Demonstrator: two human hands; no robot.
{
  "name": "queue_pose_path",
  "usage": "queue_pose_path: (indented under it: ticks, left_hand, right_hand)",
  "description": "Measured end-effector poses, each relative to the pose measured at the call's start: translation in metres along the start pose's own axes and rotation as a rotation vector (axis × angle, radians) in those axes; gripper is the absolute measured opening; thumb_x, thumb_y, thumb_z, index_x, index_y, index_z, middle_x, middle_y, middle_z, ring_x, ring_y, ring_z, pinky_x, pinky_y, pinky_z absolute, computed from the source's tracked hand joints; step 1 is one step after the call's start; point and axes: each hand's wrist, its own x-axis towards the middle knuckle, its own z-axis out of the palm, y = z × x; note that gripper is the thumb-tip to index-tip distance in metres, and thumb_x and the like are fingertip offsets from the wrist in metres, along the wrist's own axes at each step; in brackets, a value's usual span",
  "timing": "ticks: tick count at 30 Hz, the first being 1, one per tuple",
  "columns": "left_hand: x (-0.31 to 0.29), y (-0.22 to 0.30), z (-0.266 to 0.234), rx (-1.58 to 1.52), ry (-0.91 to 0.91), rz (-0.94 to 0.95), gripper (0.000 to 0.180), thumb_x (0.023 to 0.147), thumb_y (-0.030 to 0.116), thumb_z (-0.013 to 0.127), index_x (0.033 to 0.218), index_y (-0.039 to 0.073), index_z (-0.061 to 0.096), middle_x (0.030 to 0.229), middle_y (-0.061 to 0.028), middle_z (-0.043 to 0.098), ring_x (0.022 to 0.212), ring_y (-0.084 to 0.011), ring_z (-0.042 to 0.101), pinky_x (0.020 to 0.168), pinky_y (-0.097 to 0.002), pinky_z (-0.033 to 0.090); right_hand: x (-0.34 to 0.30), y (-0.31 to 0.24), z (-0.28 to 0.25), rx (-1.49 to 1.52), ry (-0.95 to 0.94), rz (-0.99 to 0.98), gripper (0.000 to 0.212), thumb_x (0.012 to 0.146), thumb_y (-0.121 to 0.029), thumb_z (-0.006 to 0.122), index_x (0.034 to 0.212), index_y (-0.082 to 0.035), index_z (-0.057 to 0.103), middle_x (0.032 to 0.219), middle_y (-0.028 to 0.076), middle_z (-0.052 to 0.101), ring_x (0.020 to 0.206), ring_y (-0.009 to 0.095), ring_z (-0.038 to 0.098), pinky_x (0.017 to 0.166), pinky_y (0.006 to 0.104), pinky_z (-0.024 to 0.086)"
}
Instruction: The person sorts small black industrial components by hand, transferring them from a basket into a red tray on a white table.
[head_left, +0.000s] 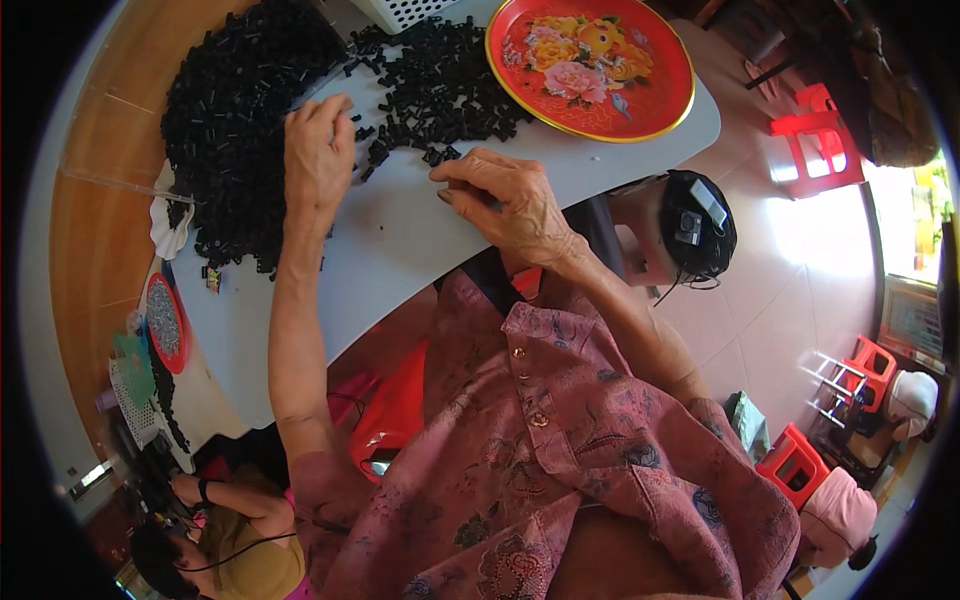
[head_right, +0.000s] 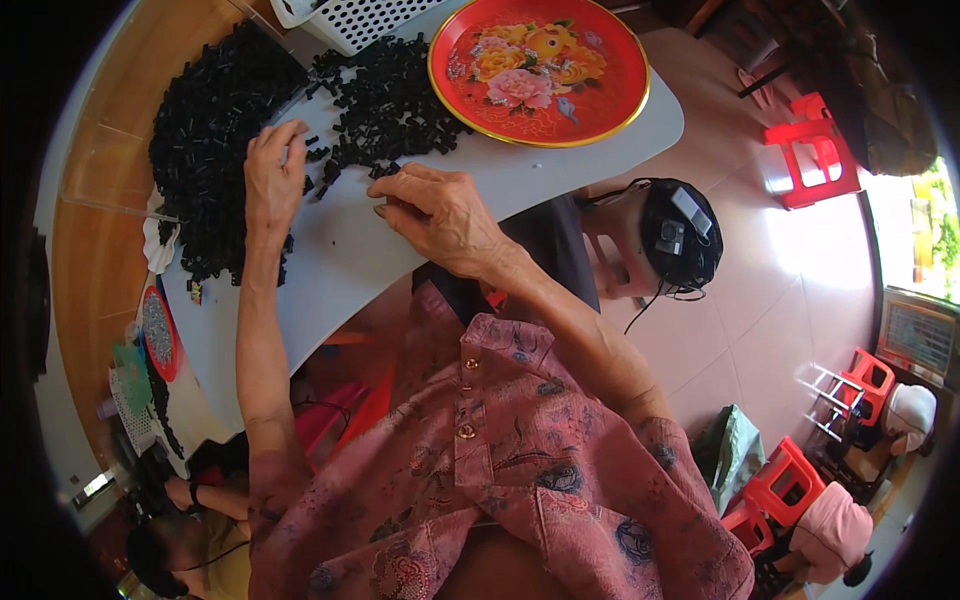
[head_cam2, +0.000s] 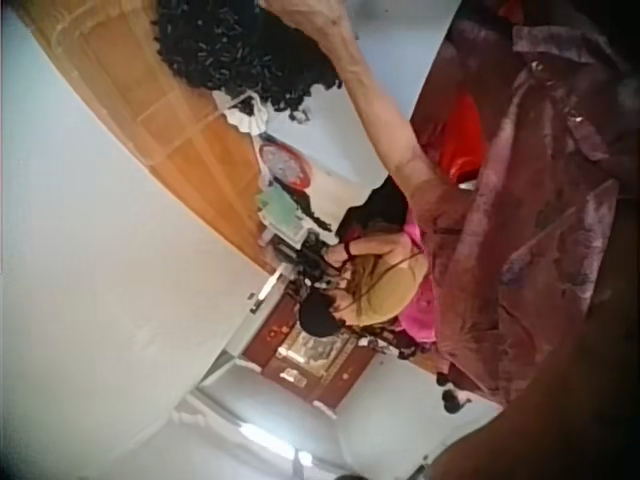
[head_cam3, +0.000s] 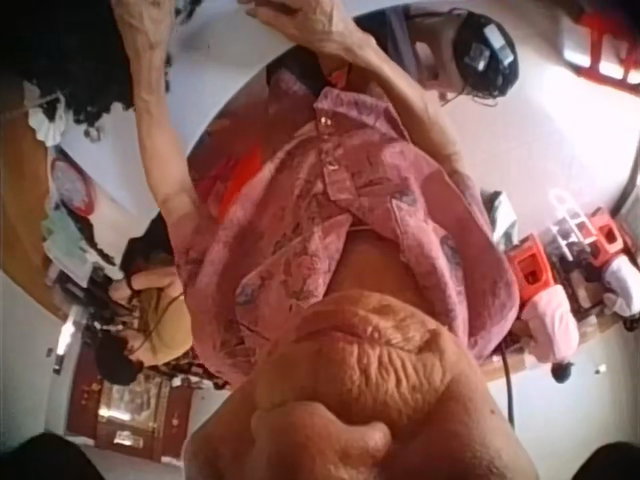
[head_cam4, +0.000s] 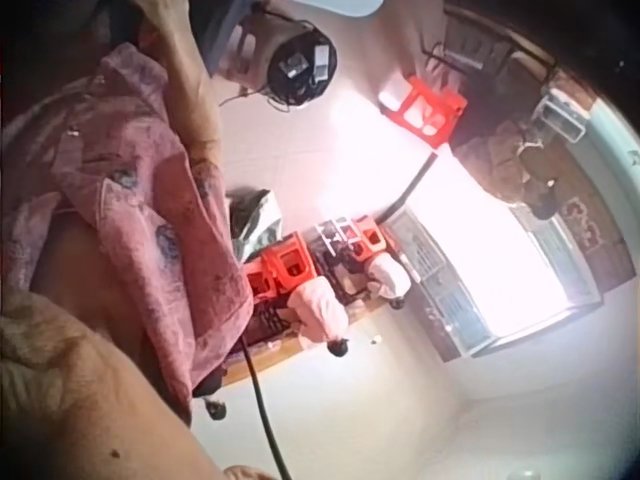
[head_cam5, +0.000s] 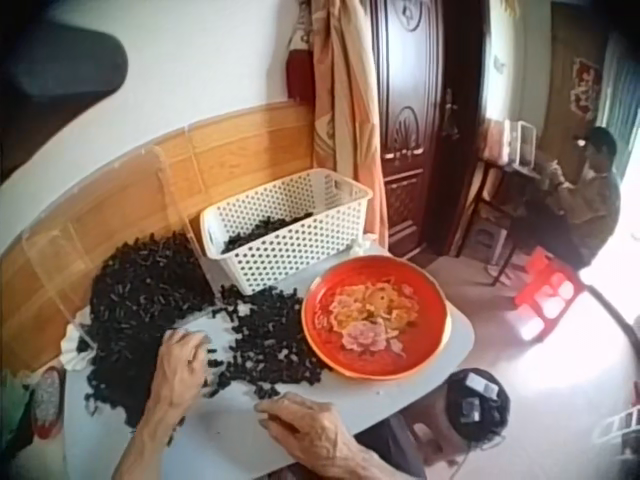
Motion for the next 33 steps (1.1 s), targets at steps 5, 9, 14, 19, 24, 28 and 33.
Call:
queue_pose_path:
  ticks: [5, 9, 14, 19, 24, 28, 33]
  left_hand:
    - [0.007, -0.021, -0.006, 0.135, -0.092, 0.030, 0.017, 0.085, 0.006, 0.051, 0.096, 0.003, 0.063, 0.086, -0.0145, 0.059, 0.086, -0.0331, 0.053, 0.081, -0.0398, 0.043]
    - [0.004, -0.032, -0.004, 0.132, -0.187, 0.148, 0.019, 0.086, 0.005, 0.049, 0.098, 0.003, 0.063, 0.083, -0.0147, 0.061, 0.081, -0.0297, 0.057, 0.075, -0.0354, 0.046]
    - [0.013, -0.020, -0.022, -0.241, -0.117, -0.208, 0.022, 0.090, 0.008, 0.046, 0.103, 0.006, 0.063, 0.075, -0.0099, 0.065, 0.059, -0.0124, 0.055, 0.055, -0.0251, 0.045]
    - [0.001, -0.042, -0.032, -0.049, -0.099, -0.128, 0.020, 0.086, 0.007, 0.050, 0.101, 0.003, 0.062, 0.084, -0.0126, 0.065, 0.073, -0.0238, 0.058, 0.068, -0.0331, 0.048]
    - [-0.006, -0.035, -0.030, 0.040, -0.304, -0.017, 0.017, 0.082, 0.004, 0.053, 0.096, 0.000, 0.061, 0.085, -0.0141, 0.058, 0.089, -0.0315, 0.051, 0.081, -0.0379, 0.044]
    - [-0.009, -0.033, -0.020, 0.108, -0.271, 0.066, 0.015, 0.079, 0.001, 0.058, 0.093, -0.002, 0.059, 0.080, -0.0117, 0.052, 0.089, -0.0272, 0.049, 0.079, -0.0360, 0.043]
    - [-0.011, -0.025, -0.020, -0.067, -0.206, 0.011, 0.015, 0.083, 0.004, 0.056, 0.096, -0.002, 0.058, 0.082, -0.0100, 0.059, 0.078, -0.0208, 0.054, 0.074, -0.0306, 0.044]
  right_hand:
    - [-0.001, 0.001, -0.002, 0.022, 0.023, -0.017, 0.022, 0.077, 0.001, 0.063, 0.099, -0.003, 0.064, 0.078, 0.011, 0.060, 0.065, 0.024, 0.059, 0.060, 0.0312, 0.047]
    - [-0.001, 0.001, 0.000, 0.032, 0.012, -0.026, 0.022, 0.077, 0.000, 0.063, 0.099, -0.003, 0.064, 0.078, 0.011, 0.060, 0.065, 0.024, 0.059, 0.059, 0.0313, 0.047]
    - [0.001, 0.000, -0.002, 0.033, 0.008, -0.002, 0.020, 0.078, 0.001, 0.063, 0.097, -0.003, 0.065, 0.076, 0.010, 0.059, 0.064, 0.021, 0.059, 0.058, 0.0296, 0.047]
    - [0.001, -0.001, -0.001, 0.023, -0.005, 0.004, 0.019, 0.078, 0.002, 0.063, 0.097, -0.002, 0.065, 0.076, 0.010, 0.059, 0.064, 0.020, 0.059, 0.058, 0.0287, 0.047]
    - [0.001, 0.001, -0.001, 0.018, -0.013, 0.011, 0.020, 0.078, 0.002, 0.063, 0.097, -0.001, 0.065, 0.076, 0.010, 0.058, 0.064, 0.020, 0.059, 0.059, 0.0285, 0.047]
    - [0.001, 0.000, -0.001, 0.010, -0.004, -0.008, 0.020, 0.077, 0.002, 0.063, 0.097, -0.001, 0.065, 0.075, 0.010, 0.058, 0.064, 0.021, 0.058, 0.059, 0.0285, 0.047]
    - [0.001, -0.001, 0.001, 0.021, 0.015, -0.021, 0.020, 0.077, 0.002, 0.063, 0.097, -0.001, 0.065, 0.075, 0.010, 0.058, 0.064, 0.021, 0.059, 0.059, 0.0287, 0.047]
